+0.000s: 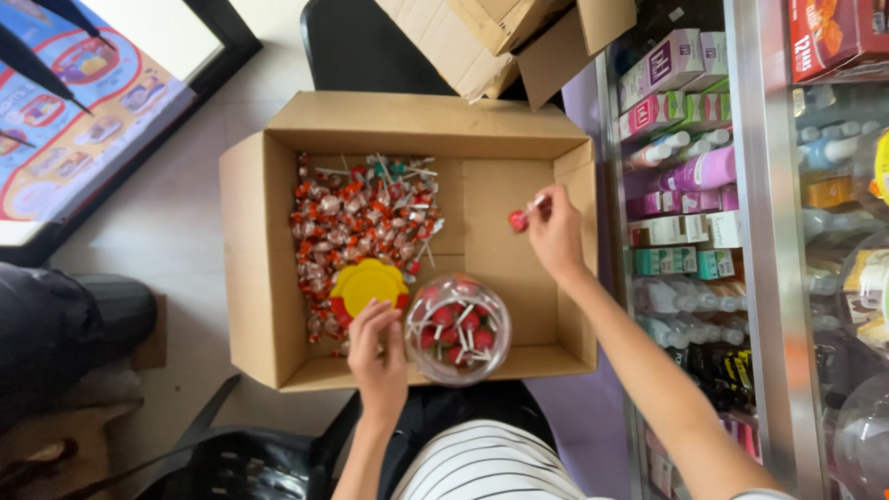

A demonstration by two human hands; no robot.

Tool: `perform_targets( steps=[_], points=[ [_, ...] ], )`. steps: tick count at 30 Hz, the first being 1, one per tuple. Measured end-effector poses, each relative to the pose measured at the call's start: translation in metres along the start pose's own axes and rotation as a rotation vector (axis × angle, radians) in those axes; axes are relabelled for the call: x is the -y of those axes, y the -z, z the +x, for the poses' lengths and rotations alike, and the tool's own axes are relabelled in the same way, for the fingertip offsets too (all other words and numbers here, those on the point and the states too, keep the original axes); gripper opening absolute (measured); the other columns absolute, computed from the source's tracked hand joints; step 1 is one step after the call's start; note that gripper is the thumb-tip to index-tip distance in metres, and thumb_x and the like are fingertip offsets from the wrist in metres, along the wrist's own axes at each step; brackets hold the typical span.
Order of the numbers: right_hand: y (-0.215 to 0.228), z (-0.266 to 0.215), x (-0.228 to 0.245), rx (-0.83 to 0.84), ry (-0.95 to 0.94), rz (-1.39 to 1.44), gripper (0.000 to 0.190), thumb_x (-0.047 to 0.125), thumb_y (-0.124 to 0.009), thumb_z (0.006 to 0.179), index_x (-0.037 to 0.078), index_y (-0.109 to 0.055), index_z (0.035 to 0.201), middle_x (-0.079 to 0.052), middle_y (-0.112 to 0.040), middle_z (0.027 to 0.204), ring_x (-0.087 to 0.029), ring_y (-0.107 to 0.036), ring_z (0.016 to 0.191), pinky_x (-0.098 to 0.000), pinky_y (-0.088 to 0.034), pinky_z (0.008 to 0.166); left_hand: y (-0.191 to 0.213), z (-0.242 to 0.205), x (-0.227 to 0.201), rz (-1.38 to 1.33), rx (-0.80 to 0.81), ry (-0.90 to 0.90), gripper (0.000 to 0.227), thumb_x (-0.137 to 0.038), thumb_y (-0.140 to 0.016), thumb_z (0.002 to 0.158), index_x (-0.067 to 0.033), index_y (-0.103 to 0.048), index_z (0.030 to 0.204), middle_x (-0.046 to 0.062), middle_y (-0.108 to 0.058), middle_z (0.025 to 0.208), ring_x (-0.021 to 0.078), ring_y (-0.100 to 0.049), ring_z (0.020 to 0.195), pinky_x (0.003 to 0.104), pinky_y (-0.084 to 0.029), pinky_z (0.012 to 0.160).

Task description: Organizing lollipops and candies from a cardboard box into a plastic jar in a grocery store.

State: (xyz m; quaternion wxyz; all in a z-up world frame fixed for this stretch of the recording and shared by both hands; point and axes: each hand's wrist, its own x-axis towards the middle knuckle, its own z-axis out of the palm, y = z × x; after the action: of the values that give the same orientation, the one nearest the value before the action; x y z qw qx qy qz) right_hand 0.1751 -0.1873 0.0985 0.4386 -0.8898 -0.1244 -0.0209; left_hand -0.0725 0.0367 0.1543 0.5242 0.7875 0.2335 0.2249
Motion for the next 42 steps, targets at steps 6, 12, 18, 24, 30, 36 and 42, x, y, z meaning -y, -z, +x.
perform_targets(
  steps=[6, 12, 18, 24, 30, 36, 42],
  points=[
    [0.067, -0.064, 0.135, 0.434, 0.009, 0.484, 0.009, -0.003, -0.067, 0.096, -0.002, -0.068, 0.105, -0.01, -0.074, 0.095, -0.014, -0.073, 0.082, -0.0271, -0.061, 0.069, 0.016, 0.018, 0.064, 0.506, 0.084, 0.058, 0.064, -0.005, -0.072, 0.083, -0.0054, -0.052, 0.144, 0.021, -0.052, 0.145, 0.041, -0.046, 0.137, 0.054, -0.039, 0.115],
    [0.015, -0.1, 0.137, 1.015, 0.25, 0.01, 0.01, 0.009, -0.063, 0.09, 0.002, -0.069, 0.093, -0.021, -0.073, 0.087, -0.036, -0.073, 0.085, -0.0445, -0.057, 0.073, 0.014, 0.05, 0.066, 0.787, 0.6, -0.021, 0.109, -0.025, -0.086, 0.065, -0.0261, -0.024, 0.155, 0.019, -0.022, 0.164, 0.0456, -0.02, 0.15, 0.065, -0.026, 0.114],
    [-0.018, -0.115, 0.138, 1.273, 0.238, -0.201, 0.015, 0.006, -0.055, 0.088, 0.003, -0.068, 0.093, -0.025, -0.071, 0.086, -0.04, -0.073, 0.084, -0.0499, -0.058, 0.073, -0.004, 0.051, 0.096, 0.858, 0.613, -0.071, 0.113, -0.025, -0.085, 0.07, -0.0356, -0.019, 0.161, 0.019, -0.018, 0.165, 0.0488, -0.015, 0.152, 0.065, -0.023, 0.119],
    [-0.033, -0.119, 0.116, 1.3, 0.227, -0.041, 0.015, 0.002, -0.06, 0.08, 0.0, -0.072, 0.089, -0.025, -0.071, 0.083, -0.038, -0.074, 0.078, -0.047, -0.057, 0.069, -0.018, 0.048, 0.113, 0.908, 0.631, 0.056, 0.117, -0.019, -0.084, 0.068, -0.0403, -0.016, 0.161, 0.023, -0.013, 0.168, 0.0515, -0.014, 0.151, 0.065, -0.022, 0.119],
    [-0.053, -0.129, 0.088, 1.434, 0.179, -0.114, 0.022, -0.003, -0.061, 0.075, 0.0, -0.075, 0.091, -0.024, -0.071, 0.084, -0.036, -0.073, 0.077, -0.0455, -0.055, 0.066, -0.02, 0.048, 0.128, 1.1, 0.705, -0.252, 0.121, -0.017, -0.083, 0.068, -0.0401, -0.014, 0.164, 0.019, -0.012, 0.169, 0.0483, -0.015, 0.155, 0.069, -0.019, 0.118],
    [-0.019, -0.105, 0.134, 1.387, 0.312, 0.001, 0.033, 0.001, -0.064, 0.079, 0.004, -0.074, 0.11, -0.022, -0.073, 0.099, -0.037, -0.071, 0.091, -0.0443, -0.055, 0.078, -0.019, 0.064, 0.11, 0.983, 0.799, -0.12, 0.122, -0.032, -0.091, 0.061, -0.0421, -0.017, 0.158, 0.022, -0.02, 0.16, 0.0523, -0.019, 0.15, 0.075, -0.017, 0.116],
    [0.041, -0.079, 0.152, 0.851, 0.228, 0.018, 0.033, 0.006, -0.067, 0.091, 0.003, -0.07, 0.123, -0.016, -0.073, 0.114, -0.033, -0.071, 0.1, -0.0382, -0.055, 0.088, 0.018, 0.076, 0.067, 0.733, 0.744, 0.08, 0.133, -0.039, -0.096, 0.048, -0.0409, -0.021, 0.159, 0.026, -0.023, 0.158, 0.0542, -0.029, 0.139, 0.072, -0.021, 0.115]
  ],
)
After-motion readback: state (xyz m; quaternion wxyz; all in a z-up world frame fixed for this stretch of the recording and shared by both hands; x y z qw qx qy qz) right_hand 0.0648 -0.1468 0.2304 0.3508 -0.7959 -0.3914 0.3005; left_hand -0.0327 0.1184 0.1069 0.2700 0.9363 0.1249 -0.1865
